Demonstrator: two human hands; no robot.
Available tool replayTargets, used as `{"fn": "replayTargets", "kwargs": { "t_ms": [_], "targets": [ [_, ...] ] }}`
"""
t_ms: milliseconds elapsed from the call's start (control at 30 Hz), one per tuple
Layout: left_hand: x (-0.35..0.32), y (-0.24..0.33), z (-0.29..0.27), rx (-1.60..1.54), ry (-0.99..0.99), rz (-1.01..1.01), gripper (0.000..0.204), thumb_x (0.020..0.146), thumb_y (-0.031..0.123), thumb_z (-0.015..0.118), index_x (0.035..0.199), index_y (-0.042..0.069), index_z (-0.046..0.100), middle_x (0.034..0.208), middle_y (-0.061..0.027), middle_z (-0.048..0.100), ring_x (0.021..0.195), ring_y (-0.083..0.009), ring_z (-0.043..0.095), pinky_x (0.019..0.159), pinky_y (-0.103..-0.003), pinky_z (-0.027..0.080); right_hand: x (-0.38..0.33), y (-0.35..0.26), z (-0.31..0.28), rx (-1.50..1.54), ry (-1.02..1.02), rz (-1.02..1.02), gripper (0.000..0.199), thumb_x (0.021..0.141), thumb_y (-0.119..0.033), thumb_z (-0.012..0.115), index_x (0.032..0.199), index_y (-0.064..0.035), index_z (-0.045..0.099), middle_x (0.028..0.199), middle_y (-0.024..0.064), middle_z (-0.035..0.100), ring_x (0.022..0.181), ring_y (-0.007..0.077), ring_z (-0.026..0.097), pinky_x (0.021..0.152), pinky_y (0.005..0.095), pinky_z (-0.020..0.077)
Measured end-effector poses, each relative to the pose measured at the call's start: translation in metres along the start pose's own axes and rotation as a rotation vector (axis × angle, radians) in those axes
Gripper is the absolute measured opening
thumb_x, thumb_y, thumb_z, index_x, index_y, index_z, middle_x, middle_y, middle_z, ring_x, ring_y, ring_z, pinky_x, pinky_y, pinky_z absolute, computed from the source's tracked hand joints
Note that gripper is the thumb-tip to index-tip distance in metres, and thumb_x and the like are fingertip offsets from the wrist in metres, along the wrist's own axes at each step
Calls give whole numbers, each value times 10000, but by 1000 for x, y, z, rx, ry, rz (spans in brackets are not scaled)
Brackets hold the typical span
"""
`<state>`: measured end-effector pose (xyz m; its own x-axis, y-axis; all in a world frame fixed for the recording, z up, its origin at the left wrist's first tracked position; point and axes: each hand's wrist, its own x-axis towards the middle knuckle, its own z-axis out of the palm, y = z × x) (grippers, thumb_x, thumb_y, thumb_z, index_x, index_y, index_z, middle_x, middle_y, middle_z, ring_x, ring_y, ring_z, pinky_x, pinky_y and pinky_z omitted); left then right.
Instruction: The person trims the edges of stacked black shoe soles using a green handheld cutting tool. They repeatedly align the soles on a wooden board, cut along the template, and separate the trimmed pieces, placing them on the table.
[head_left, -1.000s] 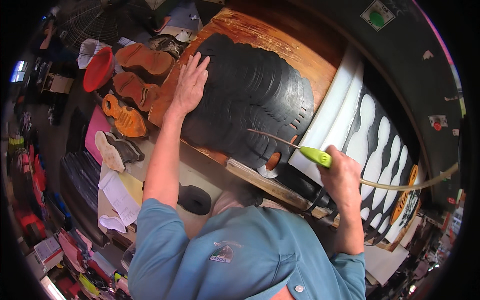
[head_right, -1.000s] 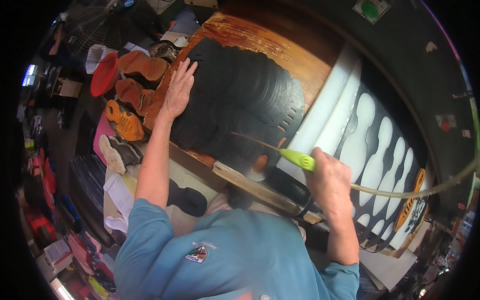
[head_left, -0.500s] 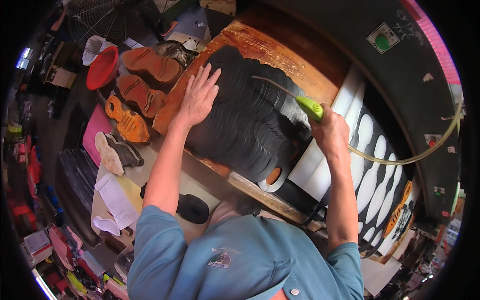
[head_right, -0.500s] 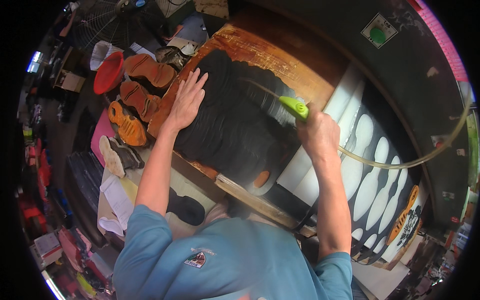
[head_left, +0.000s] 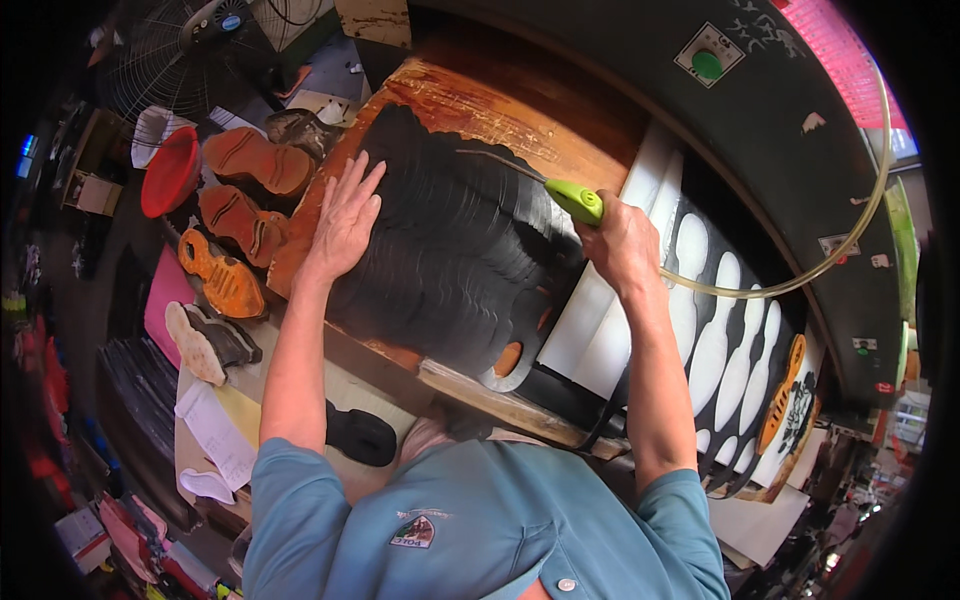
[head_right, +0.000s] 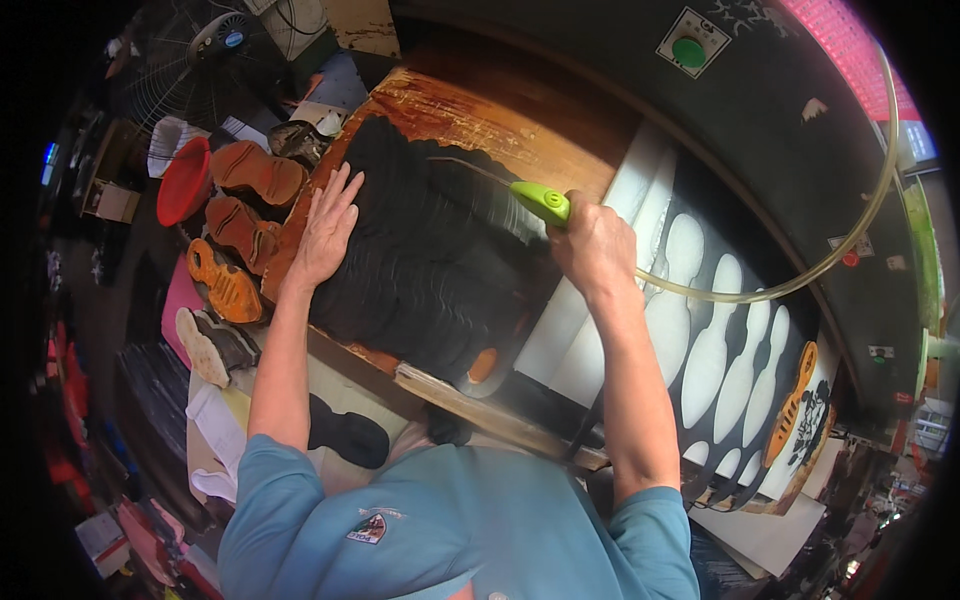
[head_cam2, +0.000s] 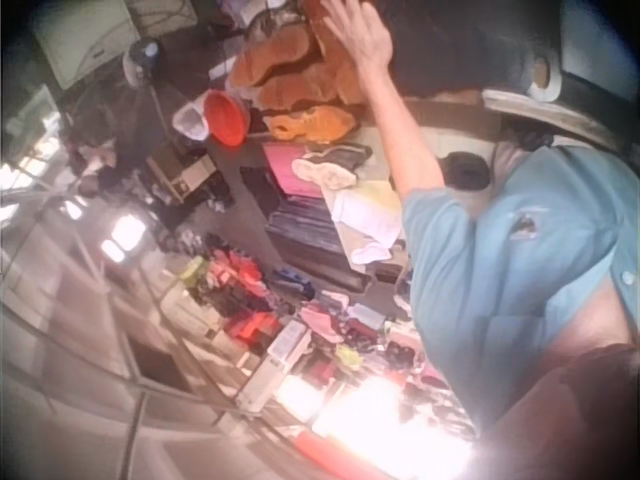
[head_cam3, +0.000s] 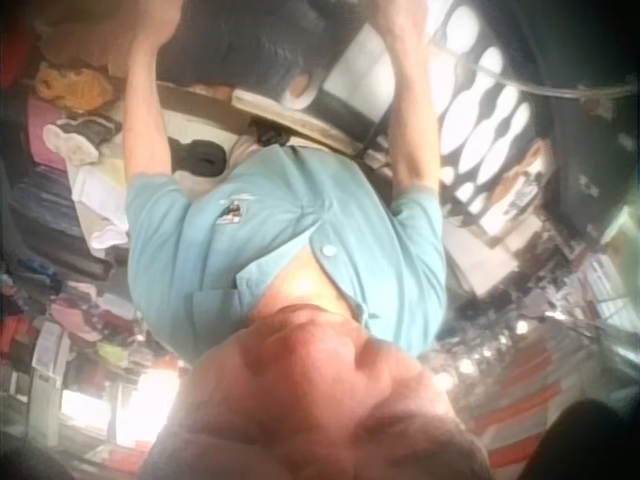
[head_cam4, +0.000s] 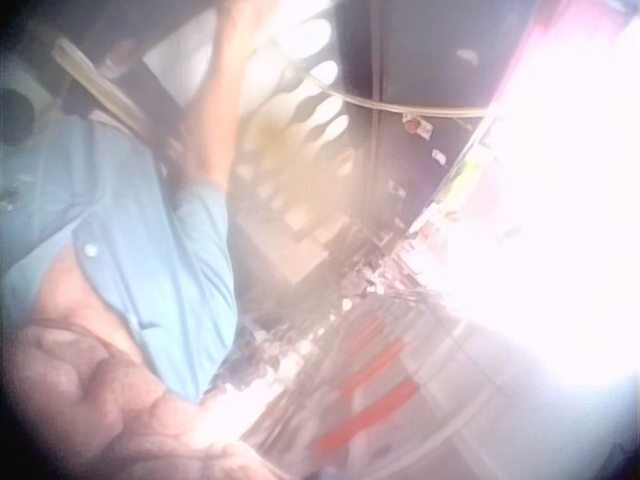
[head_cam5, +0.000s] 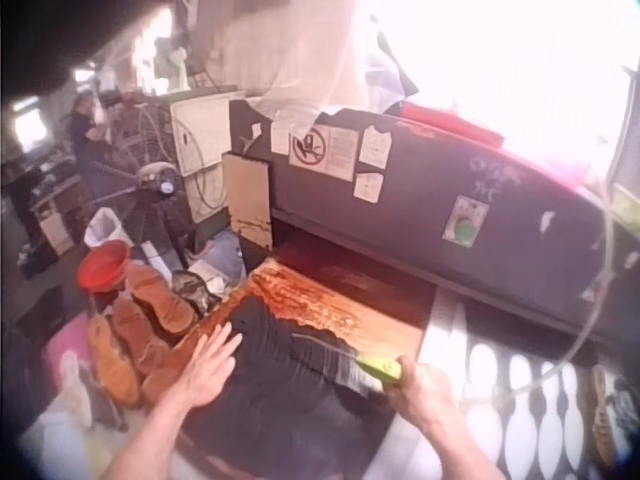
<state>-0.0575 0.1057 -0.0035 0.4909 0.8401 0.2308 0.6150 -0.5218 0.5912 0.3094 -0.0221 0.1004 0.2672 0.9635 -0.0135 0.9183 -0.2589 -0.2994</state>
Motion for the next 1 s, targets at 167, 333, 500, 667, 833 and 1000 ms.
{"fn": "replayTargets", "kwargs": {
  "t_ms": [167, 333, 500, 667, 833, 1000],
  "targets": [
    [0, 0, 0, -15, -2, 4, 511, 1149, 345, 437, 1623, 160, 487, 1750, -146, 323, 1638, -354, 235, 1327, -541, 117, -27, 10, -12, -80, -56, -18, 254, 857, -154, 795, 1063, -40, 701, 868, 225, 751, 855, 438, 730, 773, 528, 568],
    [0, 0, 1, 15, -8, -15, 511, 1147, 342, 446, 1623, 160, 488, 1750, -139, 325, 1639, -342, 235, 1327, -539, 118, -76, 26, -22, -93, -112, -45, 218, 862, -151, 791, 1007, -41, 671, 822, 216, 736, 806, 441, 722, 732, 533, 557],
    [-1, 1, 0, 61, -23, -15, 515, 1144, 322, 452, 1631, 157, 473, 1749, -126, 328, 1641, -328, 229, 1325, -537, 126, -104, 35, -27, -119, -104, -35, 204, 864, -159, 823, 945, -68, 659, 814, 199, 734, 791, 434, 717, 708, 531, 551],
    [1, 4, -2, 115, -43, 9, 523, 1134, 262, 454, 1645, 151, 434, 1759, -118, 299, 1644, -336, 217, 1322, -530, 144, -124, 50, -27, -157, -149, -53, 212, 878, -201, 799, 963, -74, 652, 795, 179, 724, 780, 415, 726, 693, 516, 577],
    [2, 10, -5, 93, -69, -17, 526, 1130, 263, 454, 1639, 130, 441, 1761, -122, 297, 1648, -328, 204, 1329, -532, 123, -129, 68, -45, -224, -143, -108, 232, 893, -233, 776, 915, -77, 604, 784, 159, 719, 730, 403, 717, 641, 523, 559],
    [1, 13, -9, 72, -75, -59, 537, 1126, 315, 457, 1613, 90, 478, 1752, -146, 307, 1640, -335, 224, 1332, -536, 121, -108, 65, -110, -269, -109, -47, 387, 857, -407, 869, 954, -106, 646, 779, 131, 735, 741, 382, 742, 636, 479, 585]
  ]
}}
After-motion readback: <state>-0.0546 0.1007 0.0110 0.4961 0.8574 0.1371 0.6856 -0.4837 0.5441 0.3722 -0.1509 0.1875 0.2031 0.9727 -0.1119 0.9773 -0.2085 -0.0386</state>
